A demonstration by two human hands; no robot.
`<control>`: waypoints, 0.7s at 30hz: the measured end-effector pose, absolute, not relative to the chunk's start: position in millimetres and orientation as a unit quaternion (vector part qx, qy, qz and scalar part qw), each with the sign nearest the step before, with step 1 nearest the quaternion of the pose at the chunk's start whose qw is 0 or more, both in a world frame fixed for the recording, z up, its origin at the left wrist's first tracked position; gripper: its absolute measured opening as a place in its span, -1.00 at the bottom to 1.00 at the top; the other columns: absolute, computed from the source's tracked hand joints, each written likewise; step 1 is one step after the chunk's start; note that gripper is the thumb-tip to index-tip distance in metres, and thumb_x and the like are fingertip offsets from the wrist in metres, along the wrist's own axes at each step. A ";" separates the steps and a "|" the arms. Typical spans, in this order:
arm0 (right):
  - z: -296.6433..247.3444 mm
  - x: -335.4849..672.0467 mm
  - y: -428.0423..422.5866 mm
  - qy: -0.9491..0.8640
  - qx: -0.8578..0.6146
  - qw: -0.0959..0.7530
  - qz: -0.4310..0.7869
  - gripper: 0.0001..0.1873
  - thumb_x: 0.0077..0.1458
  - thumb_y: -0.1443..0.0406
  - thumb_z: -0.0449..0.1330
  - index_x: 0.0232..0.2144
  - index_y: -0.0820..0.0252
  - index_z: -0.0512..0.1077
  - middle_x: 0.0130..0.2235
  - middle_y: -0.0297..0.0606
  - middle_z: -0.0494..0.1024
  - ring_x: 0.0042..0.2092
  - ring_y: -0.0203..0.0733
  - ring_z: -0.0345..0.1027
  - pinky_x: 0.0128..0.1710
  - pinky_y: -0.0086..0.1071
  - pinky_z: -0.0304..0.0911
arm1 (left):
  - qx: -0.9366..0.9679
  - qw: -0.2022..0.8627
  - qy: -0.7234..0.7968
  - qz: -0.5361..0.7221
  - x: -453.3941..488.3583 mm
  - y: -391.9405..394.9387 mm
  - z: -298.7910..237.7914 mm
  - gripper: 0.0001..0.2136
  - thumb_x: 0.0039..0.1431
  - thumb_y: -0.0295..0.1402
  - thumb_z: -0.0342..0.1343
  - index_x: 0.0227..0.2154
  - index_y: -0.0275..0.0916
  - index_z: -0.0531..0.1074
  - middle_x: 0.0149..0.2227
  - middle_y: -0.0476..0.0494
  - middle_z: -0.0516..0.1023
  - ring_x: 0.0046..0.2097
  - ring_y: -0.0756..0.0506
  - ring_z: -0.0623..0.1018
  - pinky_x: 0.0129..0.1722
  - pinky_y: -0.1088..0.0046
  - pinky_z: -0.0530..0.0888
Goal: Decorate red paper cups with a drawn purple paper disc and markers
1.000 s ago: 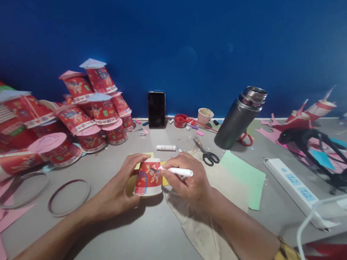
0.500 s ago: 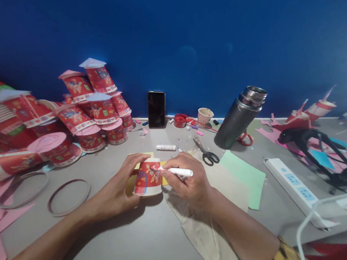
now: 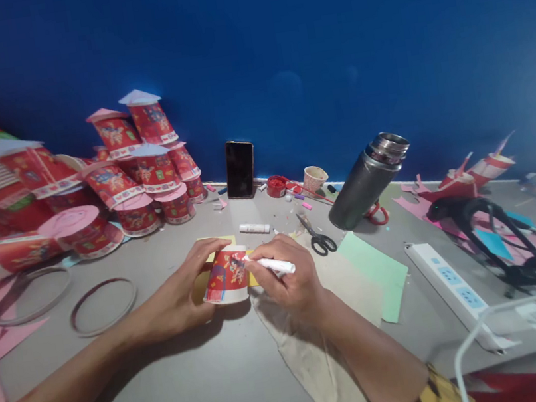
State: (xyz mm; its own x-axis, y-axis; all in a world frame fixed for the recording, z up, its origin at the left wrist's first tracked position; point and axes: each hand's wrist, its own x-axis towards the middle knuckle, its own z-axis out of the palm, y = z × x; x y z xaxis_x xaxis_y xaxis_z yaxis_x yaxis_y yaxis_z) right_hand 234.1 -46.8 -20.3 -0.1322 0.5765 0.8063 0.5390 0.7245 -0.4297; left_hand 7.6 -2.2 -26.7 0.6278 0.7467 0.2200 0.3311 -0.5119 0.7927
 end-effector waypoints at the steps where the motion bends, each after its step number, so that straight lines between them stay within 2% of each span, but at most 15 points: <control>1: -20.1 234.2 -47.0 -0.753 -0.368 0.545 0.018 -0.90 0.31 0.41 0.24 -0.26 0.12 0.51 -0.38 -0.30 0.63 -0.39 -0.21 0.45 -0.33 -0.30 0.34 | 0.822 0.370 0.330 0.281 7.7 -2.3 -26.9 -0.28 0.00 -0.24 0.34 0.25 -0.12 0.24 0.24 -0.29 0.33 0.32 -0.37 0.41 0.33 -0.04 0.44; 6: -19.5 233.6 -48.6 -0.759 -0.360 0.541 0.050 -0.88 0.29 0.39 0.23 -0.31 0.10 0.49 -0.42 -0.33 0.61 -0.42 -0.21 0.45 -0.35 -0.30 0.36 | 0.818 0.368 0.333 0.290 7.2 -2.3 -27.6 -0.25 -0.03 -0.24 0.34 0.26 -0.11 0.24 0.24 -0.28 0.35 0.30 -0.36 0.44 0.31 -0.01 0.47; 13: -20.2 233.6 -47.0 -0.746 -0.378 0.547 0.027 -0.89 0.30 0.40 0.24 -0.28 0.11 0.52 -0.38 -0.29 0.64 -0.39 -0.19 0.45 -0.32 -0.30 0.35 | 0.828 0.359 0.325 0.284 5.5 -2.1 -29.1 -0.29 0.02 -0.31 0.30 0.26 -0.09 0.22 0.26 -0.25 0.32 0.35 -0.34 0.40 0.37 0.03 0.40; 21: -18.2 234.1 -47.5 -0.754 -0.378 0.536 0.040 -0.87 0.31 0.37 0.22 -0.31 0.09 0.50 -0.42 -0.31 0.61 -0.41 -0.19 0.46 -0.34 -0.28 0.37 | 0.829 0.353 0.321 0.290 4.8 -2.2 -30.1 -0.27 0.00 -0.31 0.31 0.27 -0.07 0.21 0.26 -0.26 0.34 0.34 -0.36 0.41 0.34 0.01 0.42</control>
